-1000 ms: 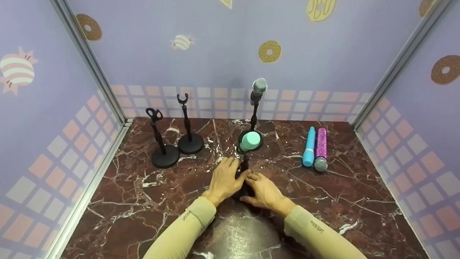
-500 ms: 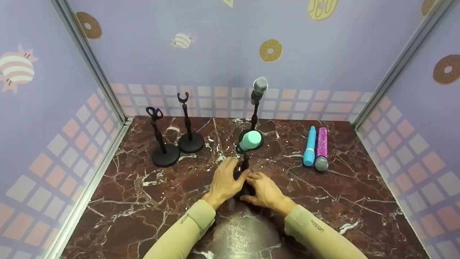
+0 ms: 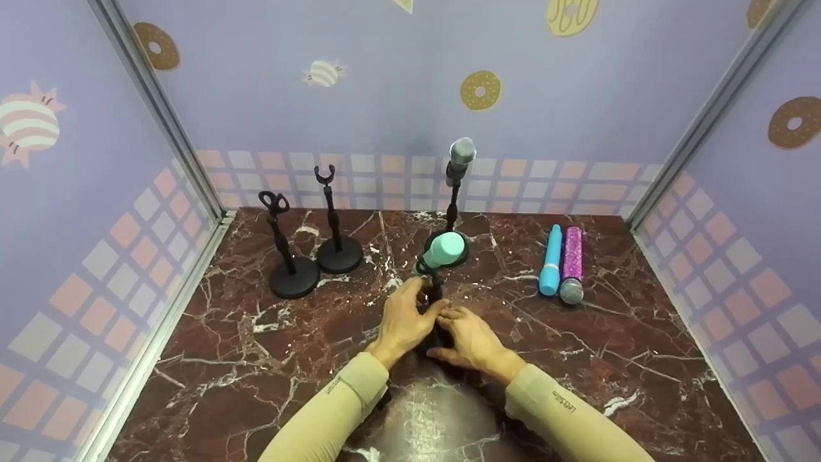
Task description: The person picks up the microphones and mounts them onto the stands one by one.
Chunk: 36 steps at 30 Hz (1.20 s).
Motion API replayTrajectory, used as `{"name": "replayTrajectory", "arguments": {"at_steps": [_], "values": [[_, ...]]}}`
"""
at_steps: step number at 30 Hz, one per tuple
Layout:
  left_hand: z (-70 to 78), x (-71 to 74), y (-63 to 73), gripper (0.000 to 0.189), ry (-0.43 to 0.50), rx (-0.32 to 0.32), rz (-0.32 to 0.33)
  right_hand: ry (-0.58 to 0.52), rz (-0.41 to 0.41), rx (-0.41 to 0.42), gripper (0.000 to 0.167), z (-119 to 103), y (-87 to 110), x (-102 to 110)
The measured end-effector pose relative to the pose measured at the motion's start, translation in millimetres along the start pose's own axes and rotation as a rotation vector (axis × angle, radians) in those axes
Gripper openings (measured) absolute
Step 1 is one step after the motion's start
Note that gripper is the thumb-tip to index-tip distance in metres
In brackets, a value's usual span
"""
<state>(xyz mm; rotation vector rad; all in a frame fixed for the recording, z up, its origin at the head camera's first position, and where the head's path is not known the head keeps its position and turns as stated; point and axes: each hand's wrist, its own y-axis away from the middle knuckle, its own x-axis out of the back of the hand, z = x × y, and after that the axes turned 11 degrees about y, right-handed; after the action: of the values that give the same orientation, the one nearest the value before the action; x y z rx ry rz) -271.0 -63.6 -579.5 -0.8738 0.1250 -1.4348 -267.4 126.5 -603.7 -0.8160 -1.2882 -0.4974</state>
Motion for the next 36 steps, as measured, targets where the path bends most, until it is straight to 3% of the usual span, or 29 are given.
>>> {"name": "replayTrajectory", "arguments": {"at_steps": [6,17,29,36], "values": [[0.4,-0.7,0.6,0.04,0.005,0.02,0.003,-0.015,-0.004,-0.008,0.069,0,-0.4,0],[2.0,1.1,3.4,0.02,-0.061,-0.1,-0.012,-0.061,-0.015,-0.025,0.082,-1,-0.7,1],[3.7,2.4,1.4,0.042,-0.036,-0.002,0.026,-0.013,0.014,-0.047,0.075,-5,-0.6,-1],[10.3,5.0,-1.6,0.037,-0.022,-0.037,0.074,-0.048,-0.009,-0.063,0.073,-2,-3.5,2]]}}
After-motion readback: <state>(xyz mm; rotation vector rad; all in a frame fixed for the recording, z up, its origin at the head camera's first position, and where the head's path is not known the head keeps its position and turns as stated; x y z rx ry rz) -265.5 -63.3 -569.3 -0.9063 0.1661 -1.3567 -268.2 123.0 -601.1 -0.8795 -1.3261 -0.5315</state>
